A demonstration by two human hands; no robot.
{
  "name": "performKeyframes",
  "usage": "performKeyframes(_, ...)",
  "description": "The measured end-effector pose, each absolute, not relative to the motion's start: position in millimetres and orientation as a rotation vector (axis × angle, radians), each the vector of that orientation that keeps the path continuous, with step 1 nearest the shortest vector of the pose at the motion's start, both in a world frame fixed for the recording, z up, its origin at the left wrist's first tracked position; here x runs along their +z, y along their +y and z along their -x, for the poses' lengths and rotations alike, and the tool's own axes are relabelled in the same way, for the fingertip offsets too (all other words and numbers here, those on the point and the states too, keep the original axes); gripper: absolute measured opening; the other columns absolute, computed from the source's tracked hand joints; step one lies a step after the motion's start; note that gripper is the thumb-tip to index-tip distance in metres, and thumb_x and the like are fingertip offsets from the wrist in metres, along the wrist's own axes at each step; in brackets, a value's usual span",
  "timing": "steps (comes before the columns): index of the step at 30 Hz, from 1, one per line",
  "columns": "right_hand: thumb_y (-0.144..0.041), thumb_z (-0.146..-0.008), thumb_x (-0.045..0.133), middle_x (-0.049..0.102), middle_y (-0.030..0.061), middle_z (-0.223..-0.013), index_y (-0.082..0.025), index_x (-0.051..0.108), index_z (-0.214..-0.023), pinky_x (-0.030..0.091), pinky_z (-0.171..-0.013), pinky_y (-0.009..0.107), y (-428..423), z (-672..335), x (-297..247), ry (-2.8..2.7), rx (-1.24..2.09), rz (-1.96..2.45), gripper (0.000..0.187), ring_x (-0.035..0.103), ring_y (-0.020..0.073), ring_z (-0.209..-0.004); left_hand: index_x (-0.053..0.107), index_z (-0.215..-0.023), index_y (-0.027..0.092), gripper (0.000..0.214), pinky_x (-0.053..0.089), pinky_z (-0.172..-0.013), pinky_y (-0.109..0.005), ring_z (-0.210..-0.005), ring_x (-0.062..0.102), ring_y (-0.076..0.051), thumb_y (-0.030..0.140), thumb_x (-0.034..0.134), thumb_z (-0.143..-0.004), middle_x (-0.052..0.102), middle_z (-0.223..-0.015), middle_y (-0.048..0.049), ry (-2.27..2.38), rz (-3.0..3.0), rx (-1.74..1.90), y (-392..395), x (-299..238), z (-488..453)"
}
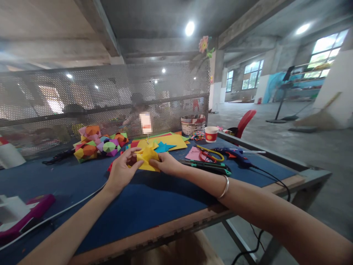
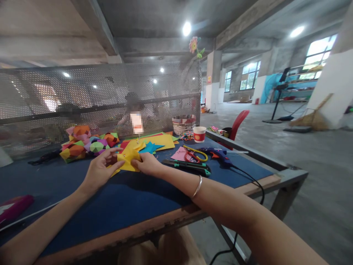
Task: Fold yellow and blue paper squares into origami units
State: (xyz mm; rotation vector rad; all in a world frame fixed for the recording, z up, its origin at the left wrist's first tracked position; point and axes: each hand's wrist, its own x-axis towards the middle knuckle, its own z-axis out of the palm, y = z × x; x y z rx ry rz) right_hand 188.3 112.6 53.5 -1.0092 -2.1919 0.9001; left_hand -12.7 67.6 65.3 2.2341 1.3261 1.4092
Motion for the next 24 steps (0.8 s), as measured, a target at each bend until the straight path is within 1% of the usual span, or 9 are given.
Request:
performKeyframes(9,-0.037,-0.101,0.064,0.068,0.0082,-0.119,-0.015,0.064,-0.123,0.060,-0.085,0.041,106.0,-190.5,55.7,-2.255,0.859,0.963,0.031,0.069,0.0218,-0.100,0.061,-0.126,0.017,0.036,0.060,-0.077,-0.037,-0.082,0.068,-0.016,0.039,0.066,-0.098,0.069,-0.103,-0.0041,1.339,-2.203,1.402,64.8,68.4,11.8)
performKeyframes(11,-0.037,-0.101,0.064,0.068,0.0080,-0.119,-0.015,0.064,-0.123,0.061,-0.085,0.041,106.0,-190.2,55.7,-2.277,0.846,0.957,0.031,0.069,0.0218,-0.100,0.061,-0.127,0.017,0.037,0.060,-0.079,-0.038,-0.086,0.068,-0.018,0.039,0.067,-0.097,0.069,-0.107,-0.0050,1.357,-2.199,1.415,66.4,67.9,12.7)
performKeyframes(15,-0.037,-0.101,0.064,0.067,0.0083,-0.121,-0.015,0.064,-0.124,0.060,-0.087,0.042,106.6,-190.3,57.2,-2.307,0.806,0.965,0.032,0.069,0.0226,-0.101,0.059,-0.132,0.018,0.041,0.060,-0.087,-0.044,-0.104,0.067,-0.023,0.037,0.068,-0.096,0.065,-0.123,-0.0088,1.349,-2.190,1.411,71.1,68.3,15.7)
performKeyframes(17,-0.037,-0.101,0.064,0.067,0.0087,-0.122,-0.015,0.064,-0.125,0.060,-0.088,0.042,106.7,-190.6,58.0,-2.327,0.786,0.971,0.032,0.069,0.0227,-0.103,0.058,-0.132,0.018,0.041,0.060,-0.089,-0.045,-0.108,0.067,-0.024,0.036,0.068,-0.096,0.065,-0.126,-0.0094,1.326,-2.191,1.352,73.3,68.0,17.7)
performKeyframes(19,-0.036,-0.101,0.064,0.067,0.0088,-0.123,-0.016,0.064,-0.125,0.060,-0.088,0.043,106.7,-191.0,58.4,-2.347,0.769,0.971,0.032,0.068,0.0229,-0.104,0.061,-0.128,0.017,0.037,0.060,-0.087,-0.043,-0.103,0.069,-0.022,0.037,0.067,-0.097,0.067,-0.120,-0.0083,1.313,-2.191,1.265,75.2,66.4,20.0)
performKeyframes(22,-0.036,-0.101,0.065,0.067,0.0089,-0.123,-0.016,0.064,-0.125,0.060,-0.089,0.043,106.6,-191.5,58.1,-2.364,0.751,0.968,0.032,0.068,0.0231,-0.104,0.066,-0.115,0.015,0.029,0.061,-0.080,-0.038,-0.091,0.070,-0.019,0.039,0.067,-0.097,0.070,-0.108,-0.0053,1.318,-2.195,1.157,77.3,62.4,23.7)
performKeyframes(24,-0.037,-0.101,0.064,0.067,0.0089,-0.123,-0.016,0.064,-0.125,0.060,-0.089,0.043,106.5,-191.6,57.8,-2.363,0.747,0.975,0.032,0.068,0.0232,-0.104,0.066,-0.110,0.015,0.028,0.060,-0.078,-0.037,-0.088,0.069,-0.018,0.040,0.066,-0.098,0.070,-0.104,-0.0044,1.331,-2.200,1.127,78.2,59.9,25.9)
